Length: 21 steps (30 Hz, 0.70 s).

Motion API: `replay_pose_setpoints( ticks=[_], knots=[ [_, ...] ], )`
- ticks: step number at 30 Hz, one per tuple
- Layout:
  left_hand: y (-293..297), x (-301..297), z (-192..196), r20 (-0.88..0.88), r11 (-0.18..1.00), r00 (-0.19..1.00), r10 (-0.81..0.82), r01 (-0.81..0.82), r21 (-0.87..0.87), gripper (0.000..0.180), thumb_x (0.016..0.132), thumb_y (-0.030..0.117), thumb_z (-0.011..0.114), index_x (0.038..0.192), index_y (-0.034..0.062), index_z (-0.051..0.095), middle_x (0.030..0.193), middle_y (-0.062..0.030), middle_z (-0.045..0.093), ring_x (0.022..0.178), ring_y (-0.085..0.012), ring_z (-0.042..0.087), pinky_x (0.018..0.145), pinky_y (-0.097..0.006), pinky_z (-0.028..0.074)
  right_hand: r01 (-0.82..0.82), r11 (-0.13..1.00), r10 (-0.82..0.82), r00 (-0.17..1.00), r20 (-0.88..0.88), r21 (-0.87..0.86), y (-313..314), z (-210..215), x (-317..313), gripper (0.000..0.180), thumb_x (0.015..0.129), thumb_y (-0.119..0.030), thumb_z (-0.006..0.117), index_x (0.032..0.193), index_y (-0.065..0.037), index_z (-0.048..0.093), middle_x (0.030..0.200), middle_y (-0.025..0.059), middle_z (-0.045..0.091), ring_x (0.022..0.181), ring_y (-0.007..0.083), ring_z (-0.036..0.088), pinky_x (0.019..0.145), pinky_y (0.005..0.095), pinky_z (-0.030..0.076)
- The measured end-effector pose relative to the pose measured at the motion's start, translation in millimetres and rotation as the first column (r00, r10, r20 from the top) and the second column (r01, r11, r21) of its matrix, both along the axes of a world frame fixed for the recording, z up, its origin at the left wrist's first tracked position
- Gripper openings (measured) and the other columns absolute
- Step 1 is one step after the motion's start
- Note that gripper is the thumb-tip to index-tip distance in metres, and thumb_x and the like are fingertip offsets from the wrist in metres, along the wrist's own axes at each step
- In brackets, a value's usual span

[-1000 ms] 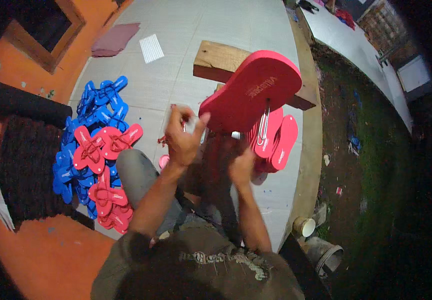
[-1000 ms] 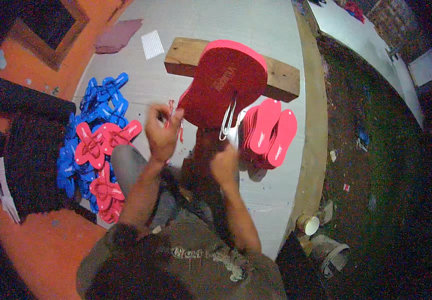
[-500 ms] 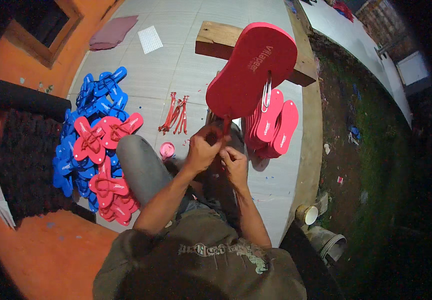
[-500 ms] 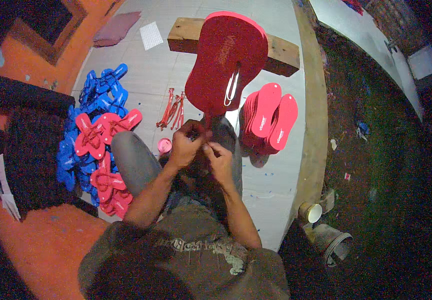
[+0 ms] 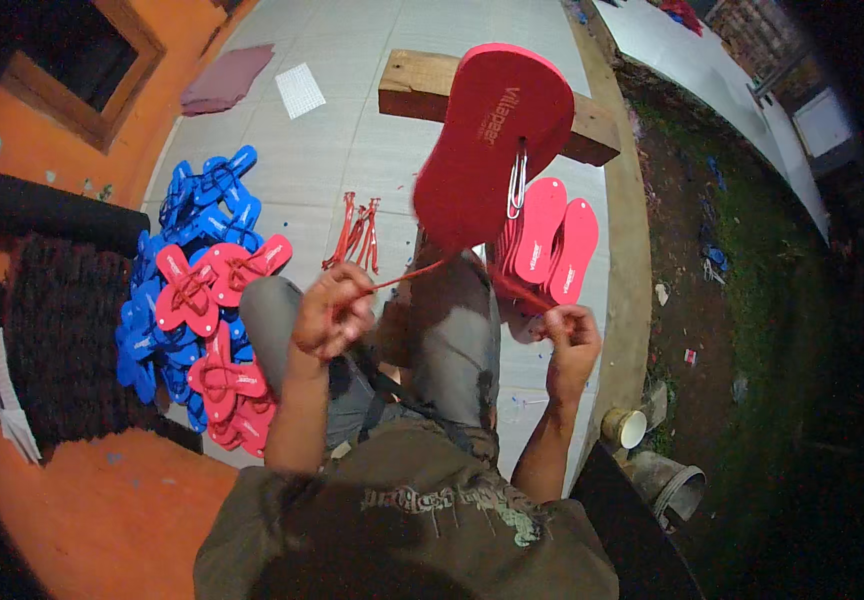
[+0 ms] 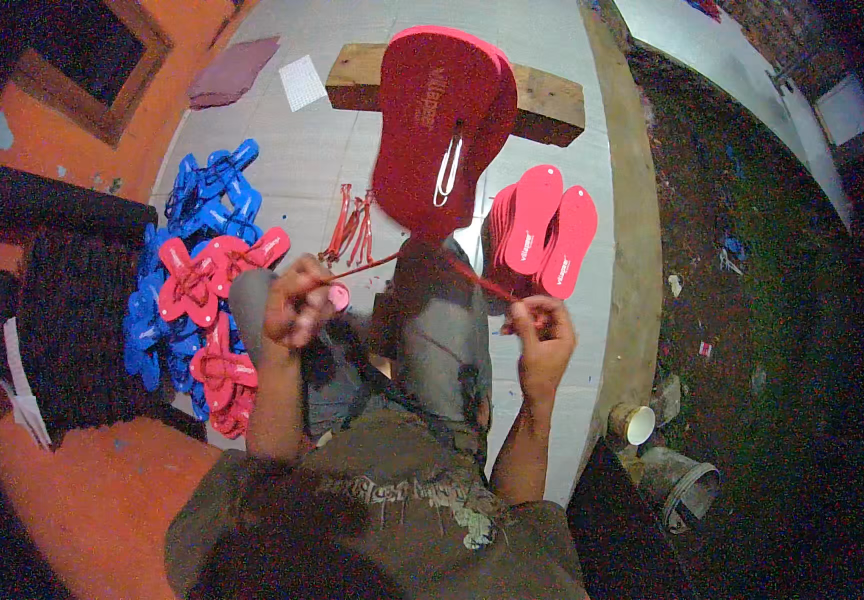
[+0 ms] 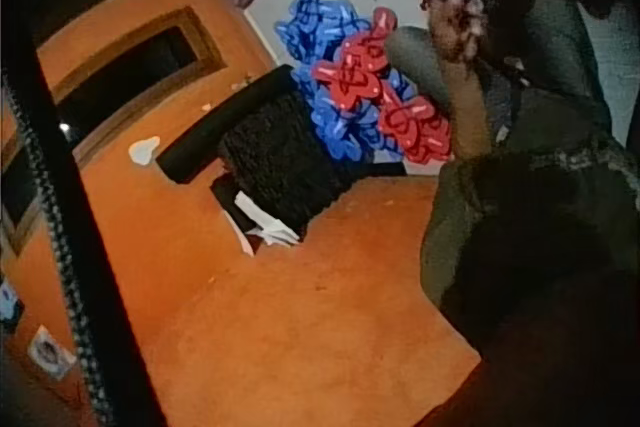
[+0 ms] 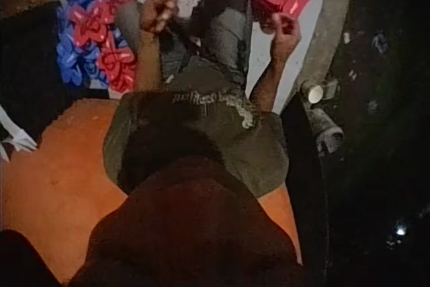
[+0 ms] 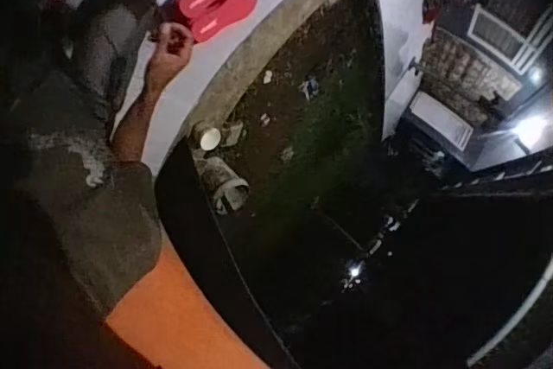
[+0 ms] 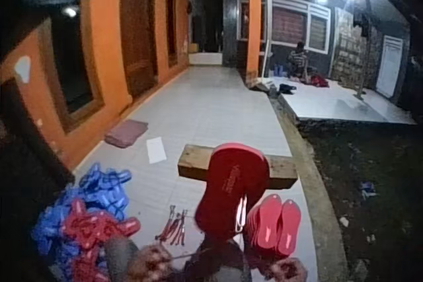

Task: The person assembles flip-flops by hand, threading red plastic straps through holes in pink soles using a metal wire tool.

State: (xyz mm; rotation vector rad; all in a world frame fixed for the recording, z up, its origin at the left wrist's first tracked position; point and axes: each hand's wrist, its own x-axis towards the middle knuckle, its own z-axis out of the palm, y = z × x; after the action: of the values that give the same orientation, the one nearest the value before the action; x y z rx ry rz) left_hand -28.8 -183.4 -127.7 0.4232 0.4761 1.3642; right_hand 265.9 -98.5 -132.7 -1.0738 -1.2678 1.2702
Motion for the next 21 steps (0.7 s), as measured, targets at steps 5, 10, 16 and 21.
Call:
replay_pose_setpoints(
  ticks=[5, 10, 16, 21],
  knots=[
    [40.7, 22.3, 35.6, 0.015, 0.859, 0.901, 0.434, -0.420, 0.292, 0.041, 0.070, 0.009, 0.061, 0.109, 0.0049, 0.048, 0.093, -0.0077, 0.051, 0.081, -0.0172, 0.051, 0.068, -0.030, 0.043, 0.122, 0.989, -0.148, 0.882, -0.448, -0.086, 19.6, 14.6, -14.6, 0.009, 0.079, -0.004, 0.058, 0.083, -0.001, 0.052, 0.079, 0.0098, 0.058, 0.069, 0.0122, 0.054, 0.065, 0.0232, 0.044],
    [35.2, 49.3, 10.4, -0.870, 0.874, 0.180, 0.460, 0.081, 0.479, 0.055, 0.065, 0.000, 0.061, 0.116, 0.0131, 0.045, 0.109, -0.0108, 0.043, 0.092, -0.0241, 0.050, 0.074, -0.032, 0.044, 0.242, 0.963, -0.203, 0.942, -0.269, 0.122, 15.0, 30.4, -21.9, 0.012, 0.077, 0.000, 0.059, 0.086, -0.001, 0.051, 0.081, 0.0114, 0.059, 0.074, 0.0157, 0.057, 0.063, 0.0249, 0.045],
    [20.6, 107.7, -12.6, -0.480, 0.480, -0.033, 0.877, -0.014, 0.877, 0.027, 0.072, 0.018, 0.063, 0.097, 0.0108, 0.054, 0.098, -0.0122, 0.047, 0.079, -0.0223, 0.053, 0.064, -0.029, 0.044, 0.104, 0.874, 0.021, 0.968, -0.250, 0.475, -5.6, 41.6, -50.7, 0.017, 0.077, 0.002, 0.058, 0.091, 0.001, 0.049, 0.083, 0.0153, 0.059, 0.080, 0.0230, 0.060, 0.073, 0.0344, 0.050],
    [35.0, 52.8, 24.5, -0.483, 0.642, 0.428, 0.764, -0.581, 0.500, 0.039, 0.092, 0.034, 0.036, 0.080, 0.0020, 0.054, 0.074, -0.0059, 0.051, 0.063, -0.0090, 0.047, 0.052, -0.022, 0.037, 0.145, 0.852, -0.114, 0.989, -0.092, 0.503, 16.9, 27.5, -21.2, 0.028, 0.081, -0.018, 0.060, 0.097, 0.003, 0.049, 0.085, 0.0112, 0.054, 0.078, 0.0179, 0.056, 0.068, 0.0287, 0.048]
  ],
)
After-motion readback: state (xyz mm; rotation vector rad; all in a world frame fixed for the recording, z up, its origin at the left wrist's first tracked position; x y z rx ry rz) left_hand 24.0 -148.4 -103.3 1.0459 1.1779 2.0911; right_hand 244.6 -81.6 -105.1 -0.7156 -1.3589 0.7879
